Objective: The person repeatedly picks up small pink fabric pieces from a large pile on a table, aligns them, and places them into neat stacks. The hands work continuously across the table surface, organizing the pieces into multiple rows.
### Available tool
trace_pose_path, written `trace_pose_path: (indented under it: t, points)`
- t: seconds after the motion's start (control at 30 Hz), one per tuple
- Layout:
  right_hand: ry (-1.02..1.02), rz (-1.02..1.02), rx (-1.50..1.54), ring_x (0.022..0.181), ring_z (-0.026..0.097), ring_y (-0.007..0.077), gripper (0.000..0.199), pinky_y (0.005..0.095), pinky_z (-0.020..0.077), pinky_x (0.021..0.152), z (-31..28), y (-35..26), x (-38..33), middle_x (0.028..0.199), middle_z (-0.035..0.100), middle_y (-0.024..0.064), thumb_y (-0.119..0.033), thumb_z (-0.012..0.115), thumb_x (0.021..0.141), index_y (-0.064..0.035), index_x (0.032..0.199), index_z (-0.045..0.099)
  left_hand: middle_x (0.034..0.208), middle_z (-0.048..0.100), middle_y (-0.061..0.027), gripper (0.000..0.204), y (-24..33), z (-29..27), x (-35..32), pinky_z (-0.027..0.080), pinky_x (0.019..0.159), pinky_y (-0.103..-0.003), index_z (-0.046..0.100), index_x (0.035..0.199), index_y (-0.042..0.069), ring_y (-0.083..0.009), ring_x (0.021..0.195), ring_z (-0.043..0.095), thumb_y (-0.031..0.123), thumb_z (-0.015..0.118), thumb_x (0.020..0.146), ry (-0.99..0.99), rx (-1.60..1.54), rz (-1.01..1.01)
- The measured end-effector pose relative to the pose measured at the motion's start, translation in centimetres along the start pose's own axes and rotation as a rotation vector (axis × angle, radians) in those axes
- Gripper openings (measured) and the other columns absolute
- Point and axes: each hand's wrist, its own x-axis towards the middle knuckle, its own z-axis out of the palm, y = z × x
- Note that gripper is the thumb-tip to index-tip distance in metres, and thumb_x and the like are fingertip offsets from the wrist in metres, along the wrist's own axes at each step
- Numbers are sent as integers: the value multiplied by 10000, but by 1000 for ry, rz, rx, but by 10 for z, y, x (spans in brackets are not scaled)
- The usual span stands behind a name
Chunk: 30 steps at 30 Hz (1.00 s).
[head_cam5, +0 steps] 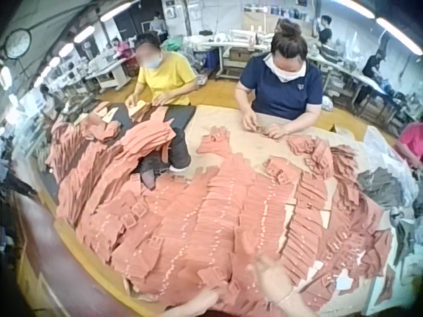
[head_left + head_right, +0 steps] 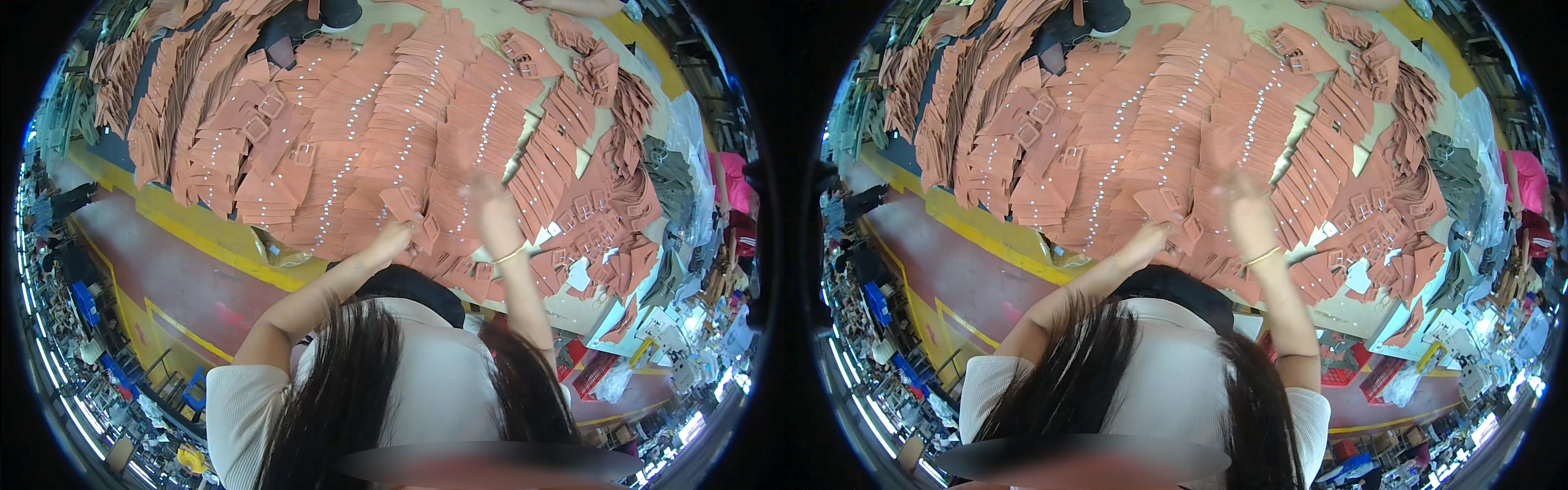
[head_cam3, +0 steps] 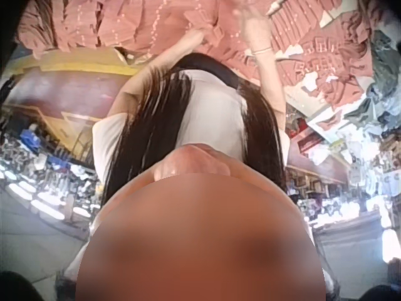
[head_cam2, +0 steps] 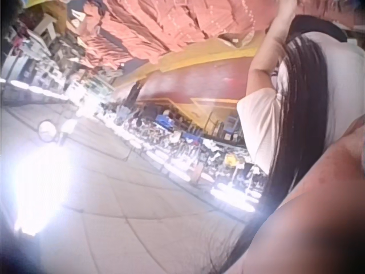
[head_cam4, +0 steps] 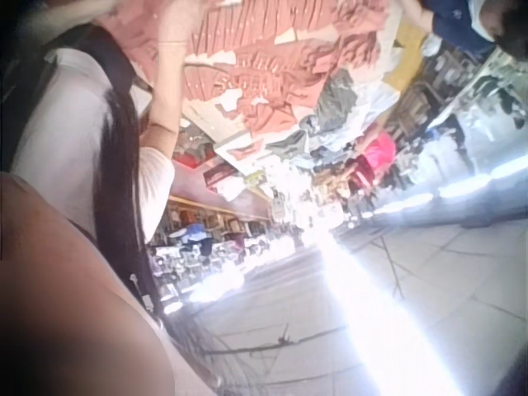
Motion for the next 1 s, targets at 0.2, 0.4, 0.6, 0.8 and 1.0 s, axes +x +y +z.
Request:
trace_pose_path:
  t: [0.2, 0.4, 0.6, 0.8, 1.0]
  points:
    - [-186, 175, 447, 936, 608, 335, 257, 385, 502, 812, 52, -81, -29, 1111, 600, 157, -167, 517, 918, 28, 1054, 616, 934, 613, -51, 212, -5, -23, 0, 475, 698, -325, 595, 988, 50, -161, 818, 590, 197, 454, 931, -152, -229, 41]
    - [-148, 208, 530, 998, 593, 340, 280, 375, 481, 847, 62, -93, -38, 1135, 587, 173, -160, 513, 925, 33, 1111, 596, 905, 589, -2, 166, -8, -47, -2, 456, 729, -316, 596, 920, 113, -140, 834, 558, 237, 486, 929, -337, -509, -8]
    - [-237, 250, 604, 1014, 587, 340, 286, 374, 465, 865, 65, -93, -34, 1135, 580, 180, -168, 518, 927, 32, 1115, 595, 880, 569, 8, 90, -6, -40, 13, 465, 713, -298, 590, 919, 130, -128, 830, 551, 211, 552, 911, -248, -688, 42]
    - [-299, 249, 571, 975, 591, 345, 281, 376, 466, 842, 65, -94, -35, 1079, 599, 177, -178, 526, 923, 25, 1101, 604, 830, 574, -15, 68, -16, -20, 22, 475, 698, -275, 587, 898, 75, -110, 785, 556, 141, 570, 898, -33, -761, 68]
    - [-367, 220, 684, 906, 598, 324, 276, 352, 467, 813, 55, -86, -38, 1013, 608, 166, -195, 532, 924, 1, 1103, 611, 850, 596, -47, 47, -21, -33, 10, 471, 691, -263, 593, 874, 40, -133, 793, 580, 80, 582, 851, 24, -714, 122]
